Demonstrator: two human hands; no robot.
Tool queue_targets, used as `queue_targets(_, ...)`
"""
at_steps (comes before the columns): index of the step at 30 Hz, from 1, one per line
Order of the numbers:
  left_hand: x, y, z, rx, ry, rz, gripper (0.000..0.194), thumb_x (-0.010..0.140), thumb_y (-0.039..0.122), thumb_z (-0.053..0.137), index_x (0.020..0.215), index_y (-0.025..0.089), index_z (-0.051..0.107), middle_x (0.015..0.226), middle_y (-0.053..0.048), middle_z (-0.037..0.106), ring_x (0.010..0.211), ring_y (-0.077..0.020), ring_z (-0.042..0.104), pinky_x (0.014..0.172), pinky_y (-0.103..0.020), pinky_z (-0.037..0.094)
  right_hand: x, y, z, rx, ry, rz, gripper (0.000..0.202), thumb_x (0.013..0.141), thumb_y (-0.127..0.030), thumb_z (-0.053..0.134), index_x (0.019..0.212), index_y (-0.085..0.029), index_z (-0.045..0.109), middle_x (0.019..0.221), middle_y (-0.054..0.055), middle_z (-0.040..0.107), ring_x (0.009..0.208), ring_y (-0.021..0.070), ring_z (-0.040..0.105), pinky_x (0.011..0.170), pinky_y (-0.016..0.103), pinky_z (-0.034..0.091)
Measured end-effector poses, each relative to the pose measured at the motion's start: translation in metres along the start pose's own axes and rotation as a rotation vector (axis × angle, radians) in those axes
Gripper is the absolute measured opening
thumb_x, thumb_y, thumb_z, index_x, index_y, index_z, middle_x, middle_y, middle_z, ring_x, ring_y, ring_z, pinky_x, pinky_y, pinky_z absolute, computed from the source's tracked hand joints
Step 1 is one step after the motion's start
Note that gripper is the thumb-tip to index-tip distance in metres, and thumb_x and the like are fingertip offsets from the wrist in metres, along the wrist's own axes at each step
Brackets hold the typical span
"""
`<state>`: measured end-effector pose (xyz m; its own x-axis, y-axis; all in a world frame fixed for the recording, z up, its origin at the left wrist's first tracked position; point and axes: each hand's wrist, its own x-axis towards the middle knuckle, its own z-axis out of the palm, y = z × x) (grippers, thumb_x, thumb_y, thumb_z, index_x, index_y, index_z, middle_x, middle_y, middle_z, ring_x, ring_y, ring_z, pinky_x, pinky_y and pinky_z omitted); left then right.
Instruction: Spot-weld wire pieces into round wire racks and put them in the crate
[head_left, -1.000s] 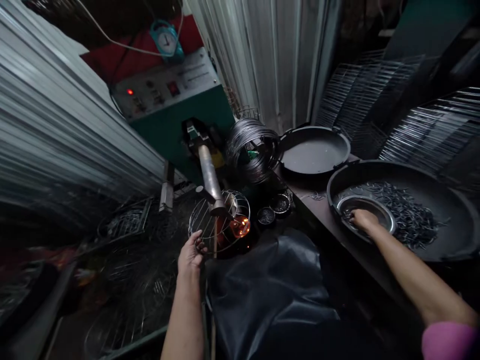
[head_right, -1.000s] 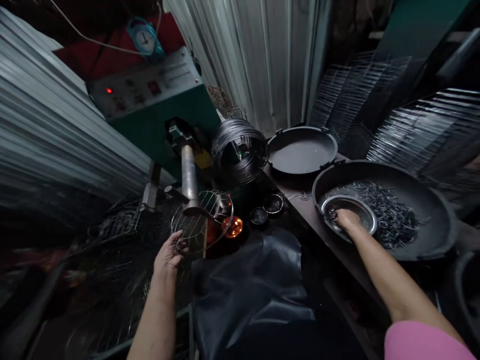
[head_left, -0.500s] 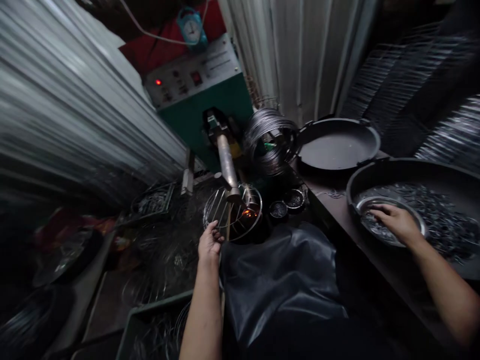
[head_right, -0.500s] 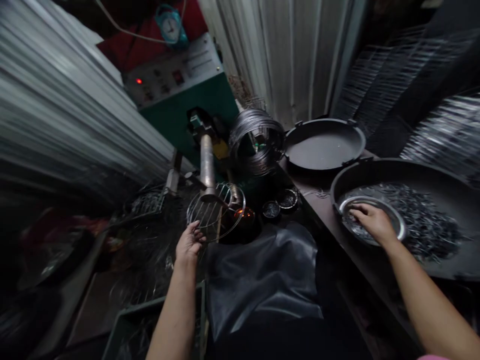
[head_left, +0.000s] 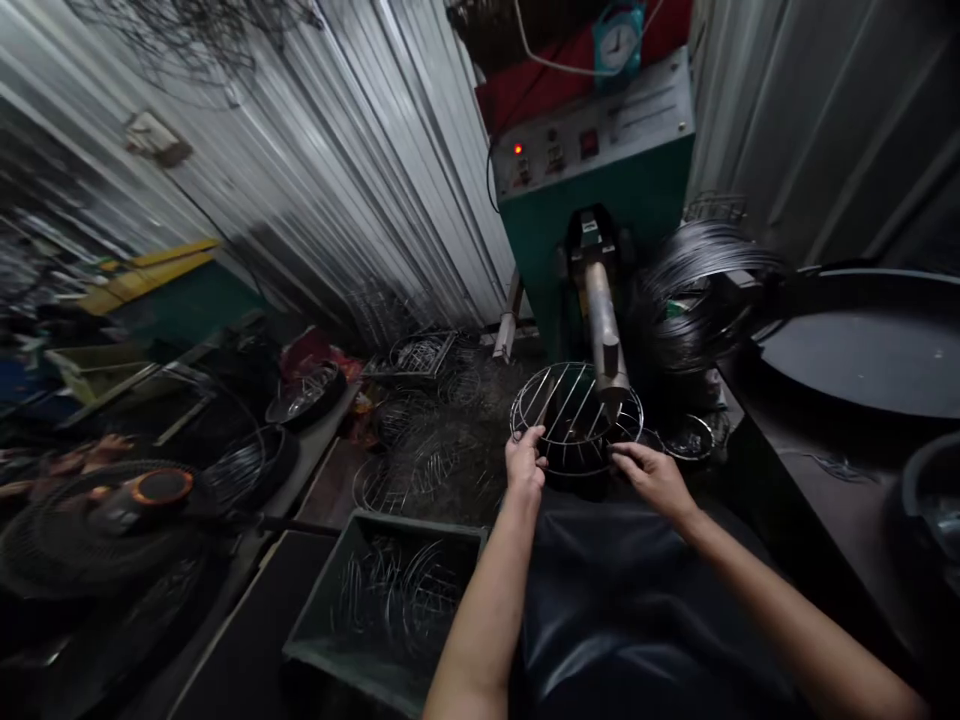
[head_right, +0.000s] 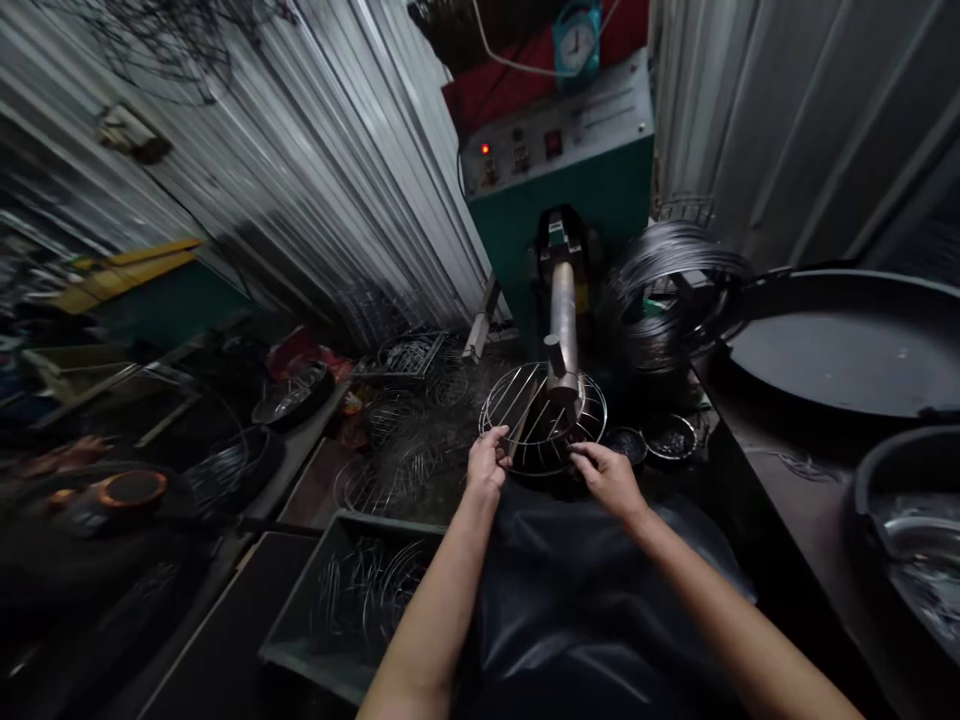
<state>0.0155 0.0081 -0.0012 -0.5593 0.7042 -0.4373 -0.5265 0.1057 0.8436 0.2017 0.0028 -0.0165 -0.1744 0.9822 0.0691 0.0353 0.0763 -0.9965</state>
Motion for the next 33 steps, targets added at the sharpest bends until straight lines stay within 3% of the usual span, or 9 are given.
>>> queue_targets(5,0.005,-0.005,0.000,-0.016,0.003,0.017,0.045,0.048,0.022,0.072,0.080,0.020,0.041,0.059,0.009,0.039,0.040,-0.0010,0.028,0.035,-0.014,0.019,0.006,0.001,-0.001,-0.122,-0.029,0.024,0.029,0.070,-0.042,0.060,0.083,-0.018,0.067,0.063,0.003,0.065,0.052,0.0176,0.060,0.046,0.027,0.050)
queue_targets(11,0.004,-0.010,0.002,-0.019,-0.004,0.008,0.049,0.049,0.022,0.072,0.088,0.020,0.043,0.067,0.007,0.043,0.044,-0.0014,0.032,0.037,-0.013,0.022,0.005,-0.002,-0.005,-0.207,0.016,-0.047,0.028,0.074,-0.041,0.057,0.085,-0.017,0.066,0.063,0.003,0.066,0.055,0.0177,0.062,0.054,0.027,0.050)
queue_targets(18,0.002,-0.013,0.004,-0.033,-0.038,0.008,0.045,0.048,0.024,0.072,0.081,0.020,0.043,0.066,0.008,0.042,0.044,-0.0008,0.030,0.037,-0.014,0.020,0.003,-0.003,-0.007,-0.290,0.056,-0.104,0.027,0.076,-0.041,0.054,0.085,-0.017,0.065,0.062,0.002,0.065,0.058,0.0177,0.062,0.058,0.027,0.049)
queue_targets(33,0.005,-0.013,0.010,-0.055,0.004,-0.015,0.049,0.043,0.025,0.076,0.077,0.020,0.041,0.063,0.009,0.039,0.042,-0.0007,0.029,0.037,-0.015,0.020,0.009,-0.010,-0.016,-0.364,0.045,-0.133,0.027,0.076,-0.040,0.053,0.084,-0.017,0.064,0.061,0.003,0.065,0.057,0.0171,0.060,0.058,0.027,0.047)
